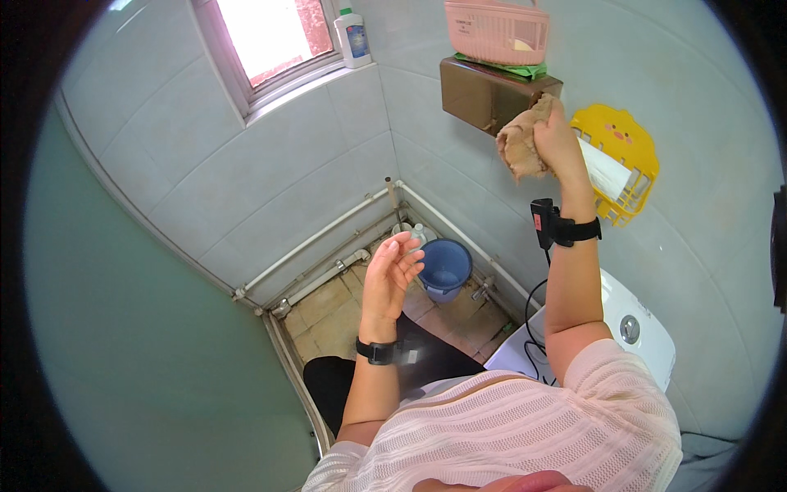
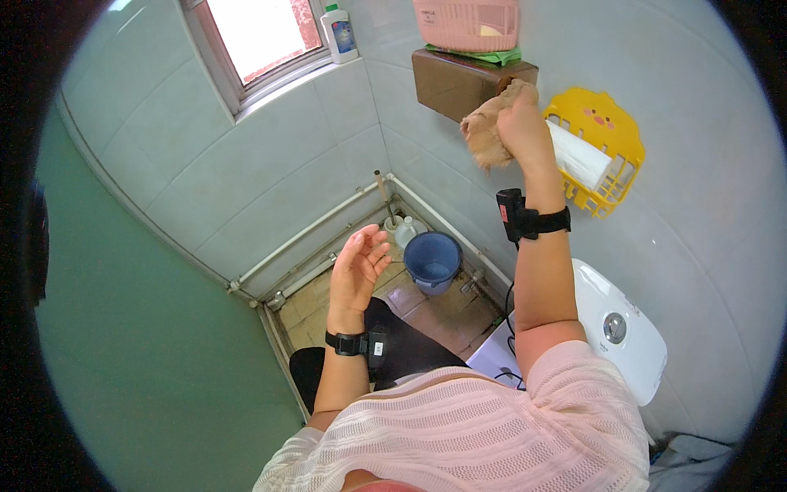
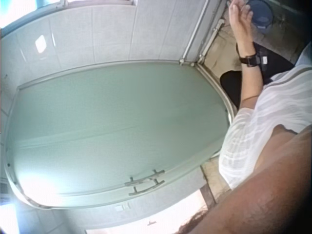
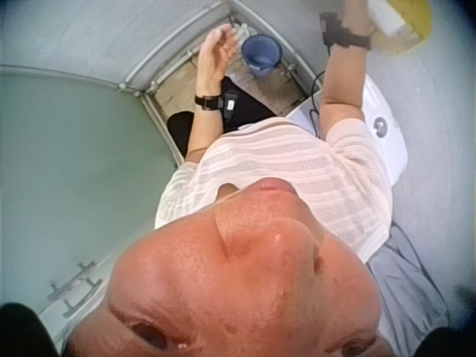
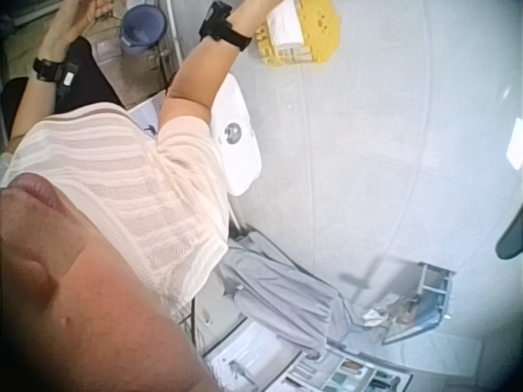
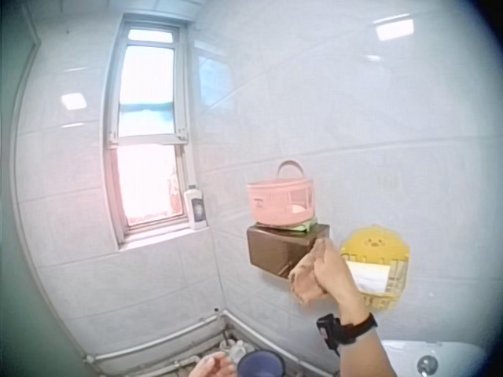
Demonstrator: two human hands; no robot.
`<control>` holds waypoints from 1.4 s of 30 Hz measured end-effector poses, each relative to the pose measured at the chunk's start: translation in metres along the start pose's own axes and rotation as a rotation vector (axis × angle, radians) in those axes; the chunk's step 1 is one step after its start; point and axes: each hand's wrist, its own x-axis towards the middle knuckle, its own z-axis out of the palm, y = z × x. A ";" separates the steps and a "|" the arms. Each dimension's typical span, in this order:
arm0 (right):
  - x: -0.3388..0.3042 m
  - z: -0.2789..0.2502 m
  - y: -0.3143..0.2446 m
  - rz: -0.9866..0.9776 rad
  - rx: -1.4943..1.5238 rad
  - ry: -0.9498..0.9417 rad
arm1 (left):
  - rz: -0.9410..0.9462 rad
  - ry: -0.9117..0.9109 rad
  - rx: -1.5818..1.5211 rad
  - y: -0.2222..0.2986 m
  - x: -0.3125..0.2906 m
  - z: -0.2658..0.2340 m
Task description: The person wipes the top and buttons of a toilet tank with a brown cloth after preparing the cloth with a wet wipe.
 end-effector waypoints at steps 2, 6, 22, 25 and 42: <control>0.003 -0.003 0.002 -0.043 0.079 0.032 | 0.000 -0.001 0.000 0.001 -0.001 0.004; 0.027 0.015 0.019 -0.197 0.103 0.375 | -0.002 0.056 -0.020 -0.003 0.000 -0.005; -0.011 -0.036 -0.029 -0.228 -0.277 -0.505 | -0.015 -0.025 -0.044 -0.004 0.003 0.007; -0.023 -0.035 -0.020 -0.197 -0.276 -0.594 | -0.018 -0.011 -0.018 -0.004 0.003 0.012; -0.137 0.066 0.020 -0.157 0.465 -0.467 | 0.043 -0.010 0.635 0.007 0.014 0.051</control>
